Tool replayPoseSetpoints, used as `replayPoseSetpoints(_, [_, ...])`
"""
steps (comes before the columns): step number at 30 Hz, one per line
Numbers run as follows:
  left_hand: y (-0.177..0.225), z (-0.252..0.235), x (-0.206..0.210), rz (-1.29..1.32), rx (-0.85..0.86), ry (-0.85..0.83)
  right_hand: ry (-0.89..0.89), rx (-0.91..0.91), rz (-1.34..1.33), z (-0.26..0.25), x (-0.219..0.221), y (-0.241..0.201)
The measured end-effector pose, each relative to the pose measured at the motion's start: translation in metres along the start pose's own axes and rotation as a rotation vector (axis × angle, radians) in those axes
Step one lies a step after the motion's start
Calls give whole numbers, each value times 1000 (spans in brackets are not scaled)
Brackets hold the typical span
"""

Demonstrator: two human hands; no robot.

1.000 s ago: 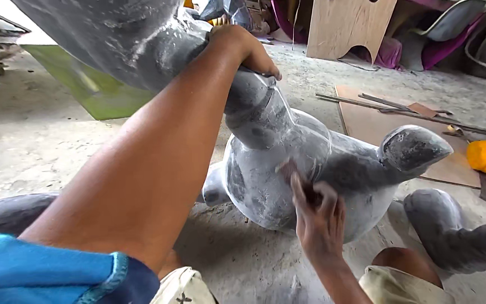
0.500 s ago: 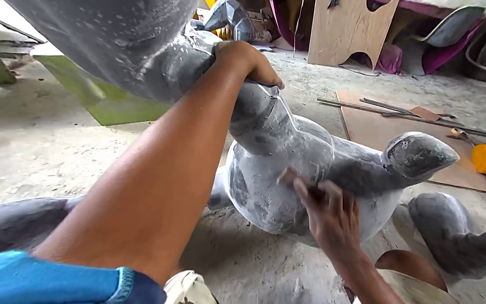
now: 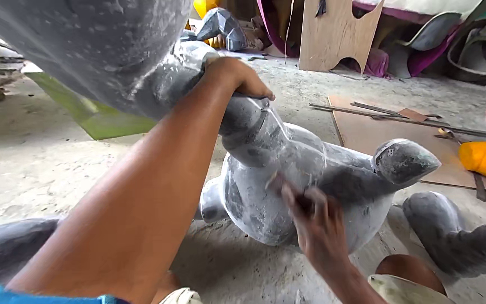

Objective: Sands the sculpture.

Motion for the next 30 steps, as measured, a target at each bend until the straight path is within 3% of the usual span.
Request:
replayPoseSetpoints(3, [2, 6, -2, -25, -19, -14, 53, -96, 35, 10, 2, 9])
replayPoseSetpoints(8, [-1, 15, 1, -54, 31, -20, -32, 211, -142, -53, -7, 30])
replayPoseSetpoints(17, [-1, 25, 1, -74, -51, -22, -104, 607, -819, 54, -45, 61])
replayPoseSetpoints(21, [-4, 20, 2, -90, -24, -19, -59, 596, -1010, 55, -47, 63])
replayPoseSetpoints(24, [-3, 14, 1, -83, -23, -35, -37, 553, -998, 31, -53, 53])
replayPoseSetpoints(30, [-8, -12, 1, -64, 4, -76, 8, 149, -652, -42, -15, 6])
Point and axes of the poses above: each hand's wrist, its own z-axis away from the middle knuckle, its own x-axis out of the palm, y = z × x, the point moved 4 cm from there along -z, towards the middle knuckle, and after that the axes turned 4 degrees about -y, right-handed, at the moved point
